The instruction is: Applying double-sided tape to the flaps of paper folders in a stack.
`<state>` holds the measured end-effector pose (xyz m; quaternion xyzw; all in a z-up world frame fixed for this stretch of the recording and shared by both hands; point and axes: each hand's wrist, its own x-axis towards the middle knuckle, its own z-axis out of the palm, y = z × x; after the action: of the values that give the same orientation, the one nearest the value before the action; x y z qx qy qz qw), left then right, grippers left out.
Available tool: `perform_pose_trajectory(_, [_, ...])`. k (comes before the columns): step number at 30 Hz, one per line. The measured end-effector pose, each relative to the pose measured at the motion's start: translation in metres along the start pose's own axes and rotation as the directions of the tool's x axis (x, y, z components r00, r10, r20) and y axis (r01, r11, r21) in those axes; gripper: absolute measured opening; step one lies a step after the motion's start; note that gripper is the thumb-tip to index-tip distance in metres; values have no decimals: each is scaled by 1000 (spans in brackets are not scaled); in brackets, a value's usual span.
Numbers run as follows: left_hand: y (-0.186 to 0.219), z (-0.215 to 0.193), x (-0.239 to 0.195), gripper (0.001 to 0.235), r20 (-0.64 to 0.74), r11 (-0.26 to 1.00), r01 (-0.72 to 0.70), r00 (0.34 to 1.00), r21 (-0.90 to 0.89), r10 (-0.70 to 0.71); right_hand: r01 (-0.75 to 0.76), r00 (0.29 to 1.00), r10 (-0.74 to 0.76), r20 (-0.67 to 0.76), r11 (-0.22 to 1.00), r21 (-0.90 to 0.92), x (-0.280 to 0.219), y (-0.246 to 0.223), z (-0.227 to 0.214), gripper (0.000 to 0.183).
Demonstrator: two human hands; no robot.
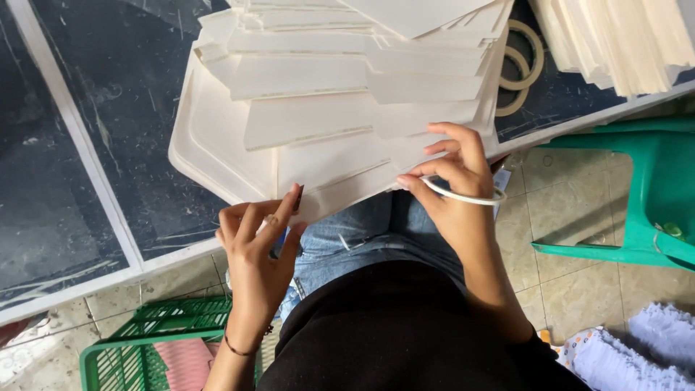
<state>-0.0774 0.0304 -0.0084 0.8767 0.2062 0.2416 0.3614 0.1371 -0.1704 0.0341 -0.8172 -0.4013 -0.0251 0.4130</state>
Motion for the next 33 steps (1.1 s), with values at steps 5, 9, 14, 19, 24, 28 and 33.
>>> perform_pose_trajectory(5, [26,14,11,62,45,952,-46,998,303,34,-12,999,16,45,997,-80,-1,-9,3,19])
perform_pose_trajectory(9, [47,43,39,63,46,926,-261,965,272,259,11,998,-16,-68,997,-74,-2,-10,10,20])
perform_pose_trajectory(14, [69,44,59,57,25,838,-326,936,438,351,77,987,-88,-132,994,-83,11,-33,-9,18])
perform_pose_trajectory(19, [32,42,88,51,-22,829,-390,900,401,435,109,986,-110,-124,994,-18,18,-16,14,9])
perform_pose_trajectory(24, [38,34,65,50,123,787,-411,907,459,402,110,988,-119,-95,989,-100,16,-8,25,25])
perform_pose_trajectory(28, [40,52,53,49,162,784,-430,901,448,402,112,989,-117,-87,992,-61,14,-12,24,18])
perform_pose_trajectory(33, [45,73,57,49,150,749,-464,880,472,451,173,979,-179,-94,982,-72,3,-12,32,13])
